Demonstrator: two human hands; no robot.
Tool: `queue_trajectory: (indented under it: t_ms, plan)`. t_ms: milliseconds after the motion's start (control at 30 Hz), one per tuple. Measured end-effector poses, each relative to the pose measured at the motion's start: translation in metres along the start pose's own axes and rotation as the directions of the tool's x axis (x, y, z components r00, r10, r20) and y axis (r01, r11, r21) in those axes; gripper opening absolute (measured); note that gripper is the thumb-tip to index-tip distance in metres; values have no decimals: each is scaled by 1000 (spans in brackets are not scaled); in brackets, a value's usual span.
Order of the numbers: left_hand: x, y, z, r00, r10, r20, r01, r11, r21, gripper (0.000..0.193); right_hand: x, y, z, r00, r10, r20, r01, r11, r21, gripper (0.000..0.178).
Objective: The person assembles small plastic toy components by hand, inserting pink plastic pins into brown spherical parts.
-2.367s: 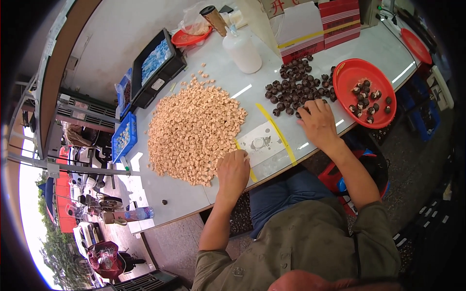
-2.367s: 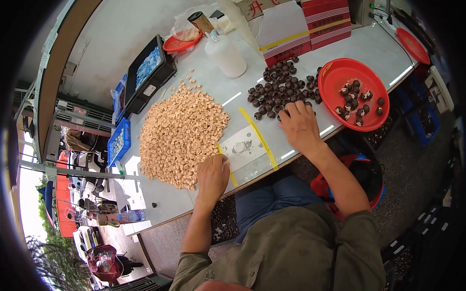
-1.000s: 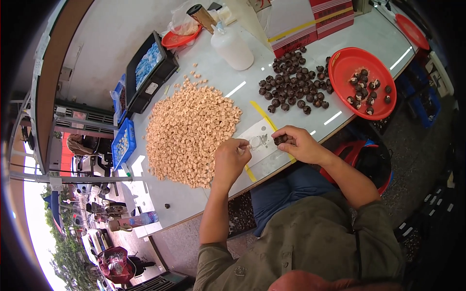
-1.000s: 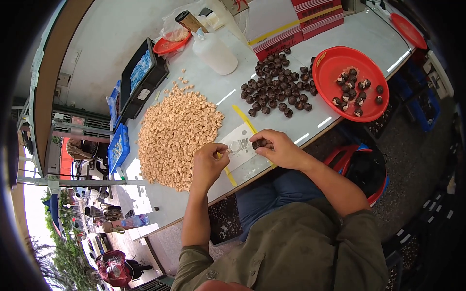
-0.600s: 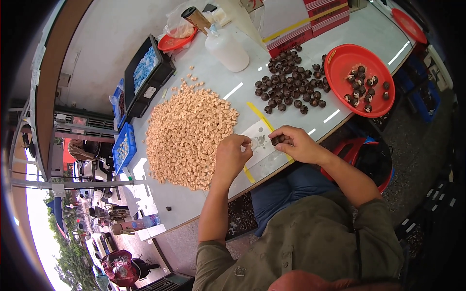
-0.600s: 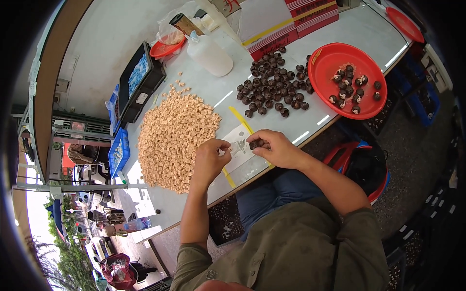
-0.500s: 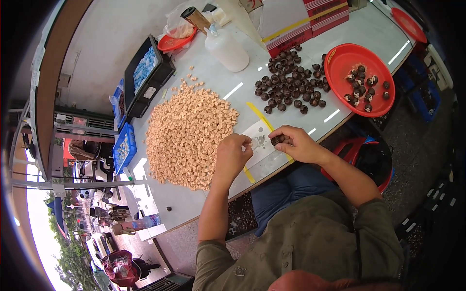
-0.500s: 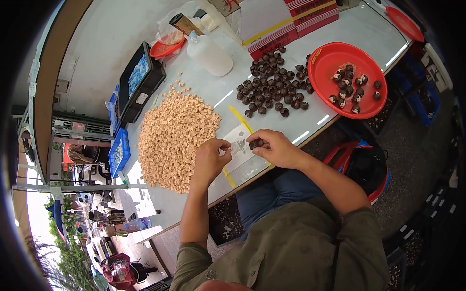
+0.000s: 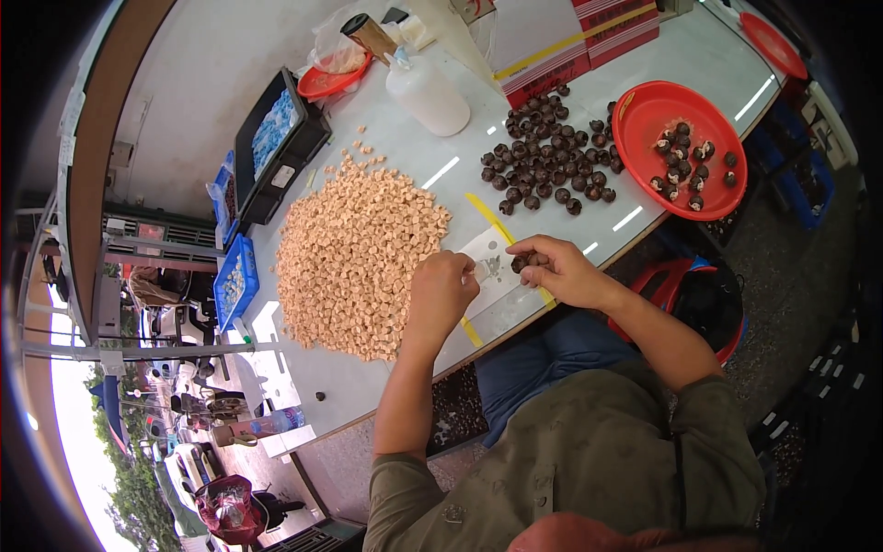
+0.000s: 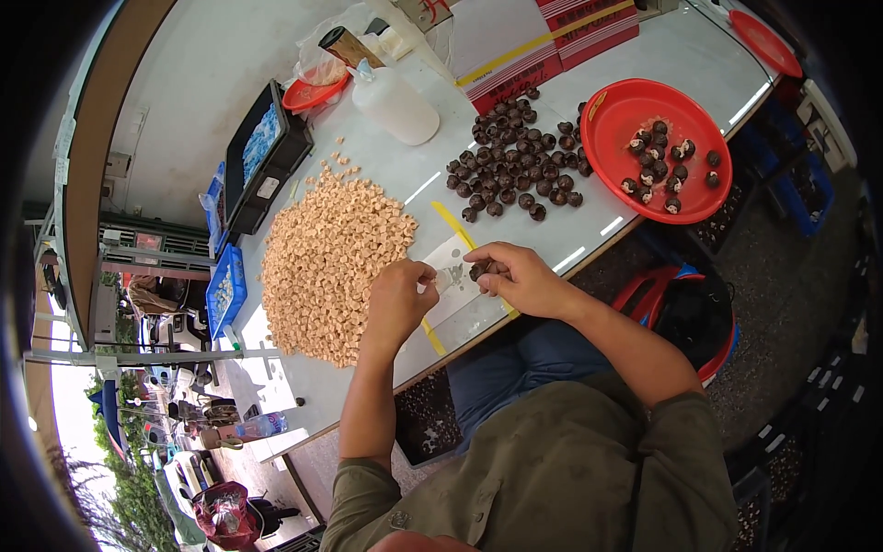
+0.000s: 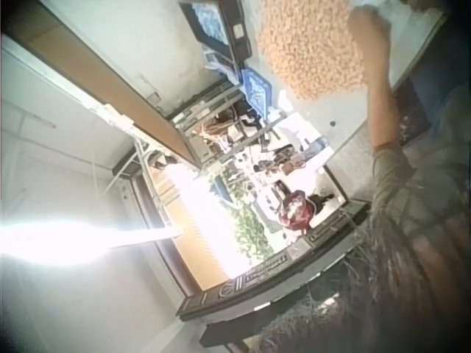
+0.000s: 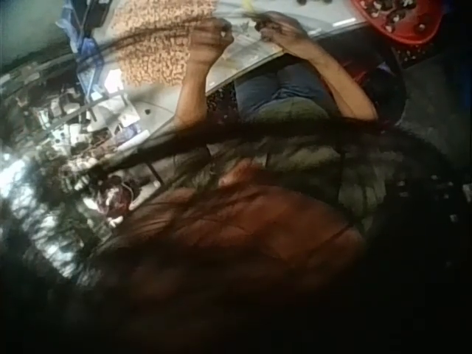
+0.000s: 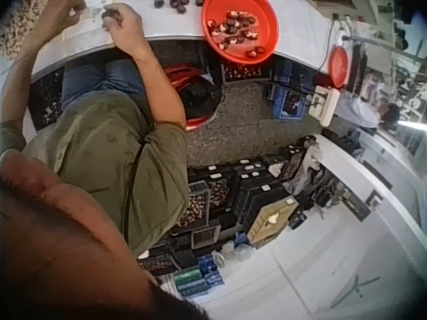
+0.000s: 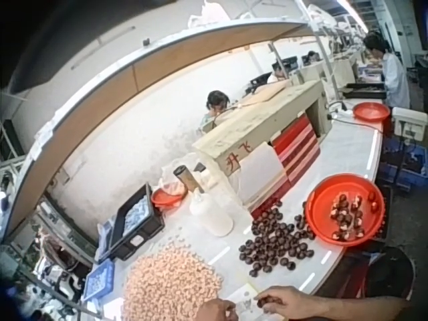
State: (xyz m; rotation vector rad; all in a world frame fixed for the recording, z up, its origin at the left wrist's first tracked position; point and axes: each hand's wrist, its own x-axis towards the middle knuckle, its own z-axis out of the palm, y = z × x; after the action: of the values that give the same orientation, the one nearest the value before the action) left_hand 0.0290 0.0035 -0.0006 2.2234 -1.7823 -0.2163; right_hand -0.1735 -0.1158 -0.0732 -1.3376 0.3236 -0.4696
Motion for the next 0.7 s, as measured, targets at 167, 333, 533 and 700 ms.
queue_trajectory:
  t_ms: [167,333,533,700]
  plan:
    - [-2,-1,-3,1000,-8,-1,8,1000,-22,17,1,5,-1,999,13,31,-14,1000,12,34]
    - [-4,-3,-5,999,0,-48,-3,998,-68,17,1,6,2,1000,12,1,-12,1000,-2,37]
    - [-1,20,-11,998,-61,-14,52,926,-373,17,-2,-5,11,996,46,-75,-52,995,-80,40]
    - [0,29,-5,999,-35,-5,28,862,-506,17,-2,0,13,996,16,-93,-28,991,-128,42]
